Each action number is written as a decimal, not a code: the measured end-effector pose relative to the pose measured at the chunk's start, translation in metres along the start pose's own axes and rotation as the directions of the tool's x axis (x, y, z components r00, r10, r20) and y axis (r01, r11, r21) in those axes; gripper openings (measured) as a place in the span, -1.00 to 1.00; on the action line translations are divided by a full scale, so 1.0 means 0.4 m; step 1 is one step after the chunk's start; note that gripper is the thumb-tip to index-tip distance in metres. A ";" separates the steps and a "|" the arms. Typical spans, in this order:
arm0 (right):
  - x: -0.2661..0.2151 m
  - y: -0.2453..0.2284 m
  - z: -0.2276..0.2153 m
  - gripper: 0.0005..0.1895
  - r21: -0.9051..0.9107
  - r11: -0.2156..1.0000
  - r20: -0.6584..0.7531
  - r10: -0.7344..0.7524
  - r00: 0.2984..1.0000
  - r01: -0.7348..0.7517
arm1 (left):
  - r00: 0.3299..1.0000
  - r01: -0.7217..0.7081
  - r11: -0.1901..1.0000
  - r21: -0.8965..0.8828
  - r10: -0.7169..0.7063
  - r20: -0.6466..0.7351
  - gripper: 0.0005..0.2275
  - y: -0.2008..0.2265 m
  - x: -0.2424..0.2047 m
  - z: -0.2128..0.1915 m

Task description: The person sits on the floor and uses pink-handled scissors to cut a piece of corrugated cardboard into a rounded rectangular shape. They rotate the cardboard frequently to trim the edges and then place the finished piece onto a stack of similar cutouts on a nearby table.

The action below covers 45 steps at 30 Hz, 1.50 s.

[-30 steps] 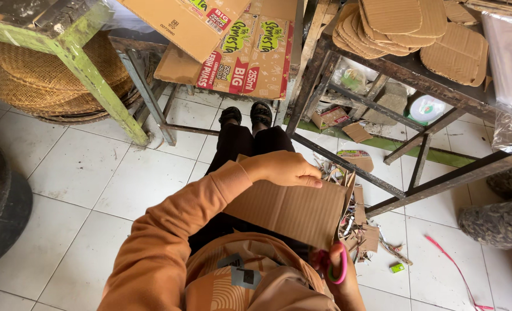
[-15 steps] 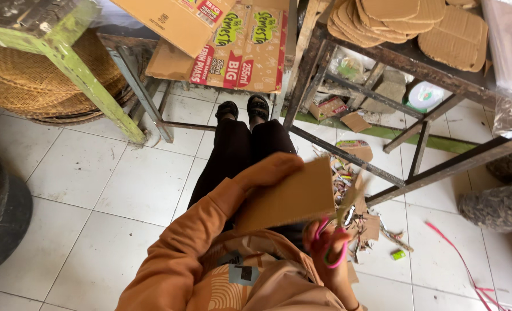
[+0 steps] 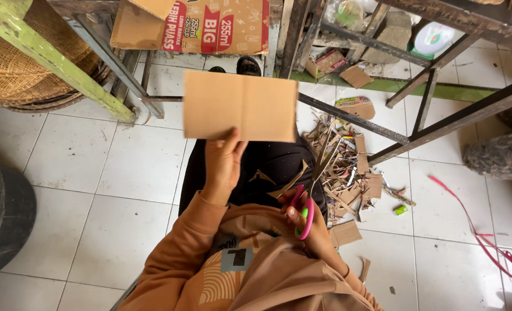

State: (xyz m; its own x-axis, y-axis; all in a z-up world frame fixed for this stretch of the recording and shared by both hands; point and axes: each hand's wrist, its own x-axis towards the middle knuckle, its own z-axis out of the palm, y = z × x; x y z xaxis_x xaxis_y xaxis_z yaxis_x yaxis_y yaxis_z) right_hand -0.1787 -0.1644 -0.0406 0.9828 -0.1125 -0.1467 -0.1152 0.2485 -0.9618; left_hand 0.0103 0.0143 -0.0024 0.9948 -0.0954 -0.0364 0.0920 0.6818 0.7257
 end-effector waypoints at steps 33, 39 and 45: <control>0.117 -0.010 0.058 -0.35 0.064 0.980 0.076 -0.192 0.978 0.187 | 0.996 -0.043 0.979 -0.198 0.057 0.066 -0.82 -0.008 -0.142 0.064; 0.116 -0.040 0.068 -0.43 -0.082 0.970 0.148 -0.215 0.965 0.228 | 0.994 0.000 0.992 -0.127 0.014 0.105 -0.85 -0.030 -0.113 0.088; 0.108 -0.042 0.081 -0.34 0.020 0.989 0.210 -0.149 0.966 0.148 | 0.997 0.044 0.998 -0.053 -0.040 0.064 -0.90 -0.057 -0.105 0.090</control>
State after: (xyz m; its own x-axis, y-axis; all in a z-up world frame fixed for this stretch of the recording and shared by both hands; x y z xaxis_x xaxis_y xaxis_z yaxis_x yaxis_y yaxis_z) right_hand -0.1294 -0.1424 -0.0232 0.9972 0.0559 0.0499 0.0345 0.2481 -0.9681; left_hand -0.0354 -0.0232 0.0074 0.9854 -0.1686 -0.0218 0.1374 0.7145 0.6860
